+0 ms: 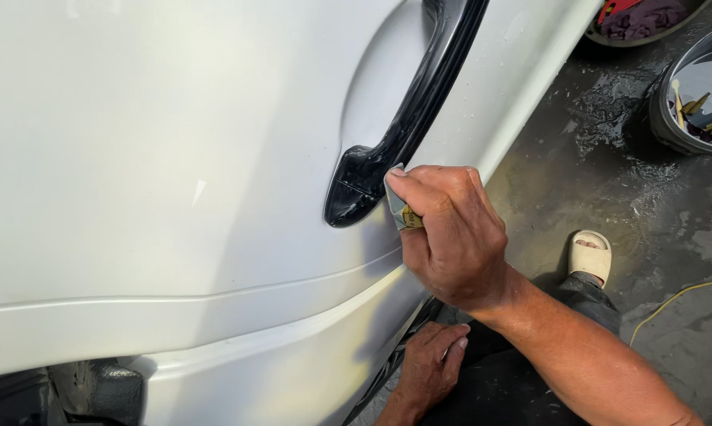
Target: The person wets a sanding block in a bucket and then sands the area around the door handle of a white car. They repeatedly rub the sanding block over the handle and adjacent panel, occasionally touching the surface with a finger.
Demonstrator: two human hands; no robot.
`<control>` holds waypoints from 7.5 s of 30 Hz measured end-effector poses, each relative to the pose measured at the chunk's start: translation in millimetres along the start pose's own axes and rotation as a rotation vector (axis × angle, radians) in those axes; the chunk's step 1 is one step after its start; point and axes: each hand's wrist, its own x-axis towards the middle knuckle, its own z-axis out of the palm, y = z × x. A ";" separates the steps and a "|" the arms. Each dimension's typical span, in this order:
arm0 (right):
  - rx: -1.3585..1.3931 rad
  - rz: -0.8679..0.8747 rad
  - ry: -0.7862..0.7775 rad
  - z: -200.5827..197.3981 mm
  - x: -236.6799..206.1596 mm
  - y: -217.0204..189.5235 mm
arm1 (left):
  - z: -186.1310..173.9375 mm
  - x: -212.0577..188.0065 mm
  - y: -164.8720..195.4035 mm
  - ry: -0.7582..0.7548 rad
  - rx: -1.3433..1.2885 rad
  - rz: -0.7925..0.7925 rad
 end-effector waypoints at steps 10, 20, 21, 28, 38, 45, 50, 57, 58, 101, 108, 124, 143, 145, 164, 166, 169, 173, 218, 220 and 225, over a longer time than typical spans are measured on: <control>0.502 0.561 -0.039 3.5 -34.3 -10.2 | -10.1 -14.3 -15.1 0.040 -0.008 0.031; 0.367 0.491 0.101 22.2 -41.4 -2.7 | -16.2 -28.1 -31.7 0.087 -0.051 0.050; 0.327 0.464 0.119 23.4 -38.8 -3.6 | -16.4 -28.5 -33.2 0.081 -0.048 0.053; 0.063 0.335 0.086 18.5 -27.6 -13.2 | -13.7 -31.4 -42.2 0.025 -0.081 0.005; -0.403 0.065 -0.197 -7.4 15.5 -36.4 | -6.5 -26.1 -42.6 0.084 -0.174 0.045; -0.319 0.131 -0.239 -11.1 2.0 -33.0 | -7.1 -28.1 -42.8 0.137 -0.237 0.038; -0.215 0.171 -0.134 -2.4 -12.3 -20.5 | -5.8 -31.9 -47.4 0.156 -0.257 0.028; -0.274 -0.102 -0.111 9.7 -32.1 -5.1 | -5.8 -35.5 -57.5 0.107 -0.237 -0.086; -0.306 -0.111 -0.106 10.3 -33.8 -5.7 | -5.4 -35.5 -57.6 0.085 -0.234 -0.113; 0.556 0.634 0.388 29.7 -39.9 -9.9 | -9.4 -38.7 -63.9 0.014 -0.188 -0.223; 0.515 0.793 0.171 36.5 -50.3 -54.3 | -9.3 -42.4 -66.1 -0.051 -0.101 -0.206; 0.823 0.925 0.306 54.5 -49.2 -57.2 | -5.1 -39.6 -59.0 -0.088 -0.122 -0.204; 0.625 0.740 0.287 55.3 -51.2 -55.4 | 3.0 -47.4 -74.0 -0.071 -0.147 -0.193; 0.614 0.755 0.258 55.1 -51.4 -54.3 | 3.2 -45.7 -73.5 -0.102 -0.139 -0.243; 0.642 0.794 0.331 46.5 -35.0 -35.9 | -1.9 -23.9 -48.5 -0.163 -0.140 -0.340; 0.635 0.775 0.325 44.8 -31.8 -34.3 | -1.0 -22.9 -48.3 -0.184 -0.115 -0.403; 0.637 0.735 0.322 40.9 -27.1 -28.5 | -0.2 -22.1 -48.1 -0.181 -0.129 -0.370; 0.549 0.734 0.342 33.3 -14.7 -22.0 | 1.0 -18.9 -48.4 -0.153 -0.057 -0.203; 0.882 0.721 0.232 -13.1 74.4 77.5 | 56.0 49.5 28.2 -0.114 -0.130 -0.530; 0.872 0.691 0.224 -17.9 82.3 78.4 | 57.4 52.1 33.9 -0.083 -0.134 -0.491; 0.696 0.693 0.193 -26.0 93.4 74.2 | 60.0 57.1 42.3 -0.092 -0.135 -0.437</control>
